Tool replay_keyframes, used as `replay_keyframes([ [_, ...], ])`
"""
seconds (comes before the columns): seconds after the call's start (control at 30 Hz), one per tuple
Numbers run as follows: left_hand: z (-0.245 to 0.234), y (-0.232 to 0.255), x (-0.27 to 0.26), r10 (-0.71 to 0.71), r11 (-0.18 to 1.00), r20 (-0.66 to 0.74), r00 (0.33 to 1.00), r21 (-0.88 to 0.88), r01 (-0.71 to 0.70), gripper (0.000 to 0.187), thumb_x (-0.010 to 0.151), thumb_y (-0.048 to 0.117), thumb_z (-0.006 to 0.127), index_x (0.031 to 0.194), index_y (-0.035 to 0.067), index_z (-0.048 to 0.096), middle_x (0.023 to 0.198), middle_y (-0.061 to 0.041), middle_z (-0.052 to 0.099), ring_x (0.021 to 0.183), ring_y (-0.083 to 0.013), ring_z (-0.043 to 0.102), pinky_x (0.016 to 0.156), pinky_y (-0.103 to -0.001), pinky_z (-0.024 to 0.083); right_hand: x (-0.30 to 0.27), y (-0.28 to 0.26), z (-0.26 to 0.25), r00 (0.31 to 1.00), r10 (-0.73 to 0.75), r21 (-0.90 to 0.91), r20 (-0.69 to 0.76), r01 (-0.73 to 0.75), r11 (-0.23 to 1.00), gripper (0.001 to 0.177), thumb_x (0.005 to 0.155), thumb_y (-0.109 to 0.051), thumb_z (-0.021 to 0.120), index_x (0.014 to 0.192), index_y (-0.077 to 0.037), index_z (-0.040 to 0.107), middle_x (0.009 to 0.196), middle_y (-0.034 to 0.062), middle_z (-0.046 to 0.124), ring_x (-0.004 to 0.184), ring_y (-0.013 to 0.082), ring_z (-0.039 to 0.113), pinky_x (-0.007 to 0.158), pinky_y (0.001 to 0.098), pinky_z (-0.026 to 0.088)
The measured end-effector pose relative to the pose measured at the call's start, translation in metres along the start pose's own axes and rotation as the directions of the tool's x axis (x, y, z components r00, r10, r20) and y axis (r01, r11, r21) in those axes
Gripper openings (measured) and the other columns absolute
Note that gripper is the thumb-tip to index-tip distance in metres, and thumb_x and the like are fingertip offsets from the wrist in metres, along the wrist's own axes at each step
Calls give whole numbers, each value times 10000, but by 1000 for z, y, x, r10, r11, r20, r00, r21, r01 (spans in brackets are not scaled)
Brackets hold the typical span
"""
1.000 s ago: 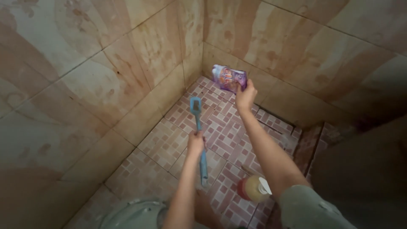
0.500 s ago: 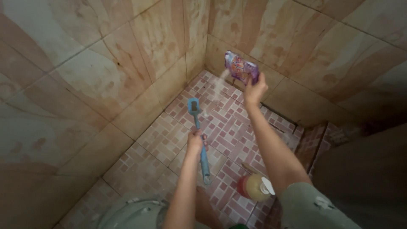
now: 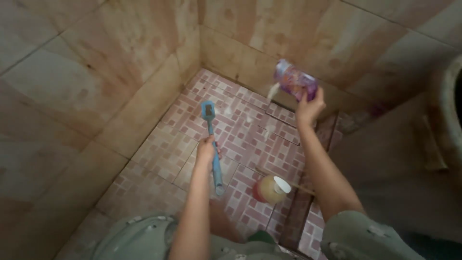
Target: Scrubbing the bathroom floor using a brush and cleaning solution.
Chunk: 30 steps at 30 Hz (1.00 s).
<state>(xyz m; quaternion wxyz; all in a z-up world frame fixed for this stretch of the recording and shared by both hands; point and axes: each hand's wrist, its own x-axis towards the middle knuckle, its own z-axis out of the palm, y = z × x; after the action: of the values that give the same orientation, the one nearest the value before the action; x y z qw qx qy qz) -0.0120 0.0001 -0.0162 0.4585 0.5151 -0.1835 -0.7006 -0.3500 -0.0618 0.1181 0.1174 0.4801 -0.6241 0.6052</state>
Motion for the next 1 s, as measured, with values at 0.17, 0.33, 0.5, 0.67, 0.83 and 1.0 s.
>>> replay_keyframes([
  [0.17,24,-3,-9,1,999,-29,1000,36,0,208,998,277,565,1094,98,520,818,-54,574,538,-187,540,439,-365,452,4,11,-27,1000,12,-20,-24,-12,1000,216,914,-50,772,1093,18,670,902,241,708,774,315,706,755,426,556],
  [0.33,20,0,-8,9,1000,-24,1000,18,-9,216,1005,281,575,1077,82,534,805,-55,571,536,-170,539,442,-356,466,-2,-3,-16,998,60,4,27,-60,998,195,922,-47,756,1089,11,672,873,226,705,771,292,700,750,414,553],
  [0.5,-1,0,-13,69,994,-17,998,-79,-70,237,1010,281,573,1048,49,538,742,-59,557,530,-173,539,433,-358,447,-26,-26,24,991,-42,84,126,31,996,181,939,-41,758,1074,27,659,877,243,687,759,276,679,735,403,549],
  [0.67,-9,8,-15,63,998,-203,977,31,-57,254,1014,310,573,998,57,559,716,-45,569,519,-171,538,437,-360,458,-30,-94,78,973,-12,190,232,-33,981,126,943,-52,723,1018,20,652,833,230,689,714,313,672,686,402,531],
  [0.83,-28,-3,7,4,977,-206,979,-209,-48,218,996,308,545,948,96,550,687,-36,562,493,-177,510,416,-355,411,-44,-138,134,959,-64,247,276,-7,969,136,936,-64,728,975,25,633,793,240,664,661,328,635,649,417,515],
  [1.0,-23,-14,2,9,982,-176,984,-182,-42,310,1043,307,551,956,9,544,670,-63,523,482,-167,507,399,-351,409,-65,-181,168,932,-76,319,354,-44,947,161,941,-81,747,988,23,635,784,233,669,649,344,615,633,425,513],
])
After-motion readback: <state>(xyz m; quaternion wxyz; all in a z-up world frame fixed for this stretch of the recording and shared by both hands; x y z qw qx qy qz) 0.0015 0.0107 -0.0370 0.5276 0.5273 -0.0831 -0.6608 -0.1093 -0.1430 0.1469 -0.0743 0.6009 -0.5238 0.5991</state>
